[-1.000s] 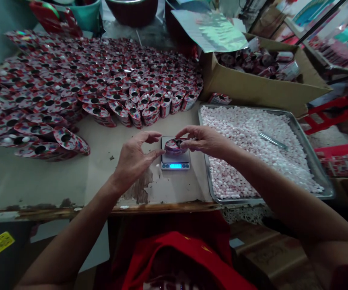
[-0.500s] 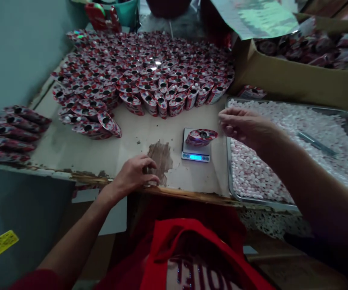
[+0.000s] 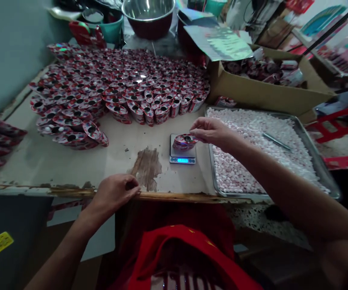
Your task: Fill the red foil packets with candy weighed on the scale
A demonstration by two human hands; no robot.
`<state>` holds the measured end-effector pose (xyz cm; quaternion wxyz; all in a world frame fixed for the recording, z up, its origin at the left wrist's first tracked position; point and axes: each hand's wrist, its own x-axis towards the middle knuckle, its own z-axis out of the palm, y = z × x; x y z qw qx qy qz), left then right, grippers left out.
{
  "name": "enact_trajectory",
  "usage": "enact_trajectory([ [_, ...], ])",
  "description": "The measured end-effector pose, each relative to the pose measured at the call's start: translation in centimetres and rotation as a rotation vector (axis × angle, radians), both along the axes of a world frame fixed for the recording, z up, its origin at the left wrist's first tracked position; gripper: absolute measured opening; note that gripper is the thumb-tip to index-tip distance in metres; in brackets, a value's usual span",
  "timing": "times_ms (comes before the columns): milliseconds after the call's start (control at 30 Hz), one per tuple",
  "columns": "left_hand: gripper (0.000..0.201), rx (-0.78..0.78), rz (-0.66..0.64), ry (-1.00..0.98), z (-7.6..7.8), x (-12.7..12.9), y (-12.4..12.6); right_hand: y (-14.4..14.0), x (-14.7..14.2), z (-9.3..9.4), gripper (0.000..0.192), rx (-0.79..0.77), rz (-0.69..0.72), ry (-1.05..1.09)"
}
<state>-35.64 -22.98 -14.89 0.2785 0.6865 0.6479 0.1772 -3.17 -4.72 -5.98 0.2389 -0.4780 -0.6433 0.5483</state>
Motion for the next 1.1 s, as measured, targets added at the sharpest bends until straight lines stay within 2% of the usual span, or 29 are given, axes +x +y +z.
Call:
enact_trajectory([
  [67, 0.012, 0.026, 0.078, -0.036, 0.3, 0.2, 0.2, 0.2, -0.4, -0.2, 0.008, 0.117, 0.071, -0.124],
  [167, 0.019, 0.053, 0.173, -0.150, 1.9, 1.2, 1.3, 0.5, -0.2, -0.2, 0.005, 0.264, 0.125, -0.310],
  [267, 0.021, 0.176, 0.186, -0.245, 4.1, 3.6, 3.8, 0.4, 0.5, 0.0, 0.011, 0.317, 0.038, -0.282],
  [367, 0.016, 0.339, 0.113, -0.286, 5.8, 7.1, 7.7, -0.1, 1.5, 0.3, 0.028, 0.193, -0.085, -0.073],
  [433, 0.012, 0.429, 0.045, -0.290, 6.4, 9.7, 10.6, -0.5, 2.4, 0.5, 0.042, 0.081, -0.142, 0.080],
  [533, 0.007, 0.466, -0.051, -0.241, 6.2, 13.0, 14.2, -0.9, 3.7, 0.6, 0.051, -0.031, -0.241, 0.243],
  [600, 0.005, 0.416, -0.087, -0.138, 5.8, 14.2, 15.5, -1.0, 4.2, 0.5, 0.044, -0.114, -0.281, 0.278],
  [667, 0.007, 0.374, -0.082, -0.038, 5.6, 14.3, 15.8, -1.0, 4.2, 0.6, 0.025, -0.196, -0.283, 0.281],
  [733, 0.012, 0.373, -0.058, -0.004, 5.8, 13.3, 15.4, -0.9, 3.7, 0.7, 0.008, -0.225, -0.225, 0.253],
  [833, 0.012, 0.411, -0.011, -0.029, 6.5, 10.7, 14.3, -0.6, 2.1, 0.7, 0.011, -0.139, -0.044, 0.120],
  [933, 0.008, 0.411, 0.021, -0.069, 6.9, 8.2, 13.4, -0.3, 0.5, 0.2, 0.012, 0.034, 0.073, -0.087],
  [1033, 0.010, 0.338, 0.019, -0.133, 6.5, 6.9, 12.8, 0.3, 0.1, -0.1, 0.009, 0.108, 0.025, -0.160],
  [1100, 0.011, 0.327, 0.023, -0.159, 6.2, 6.6, 12.5, 0.9, 0.9, 0.1, 0.008, 0.024, -0.140, -0.023],
])
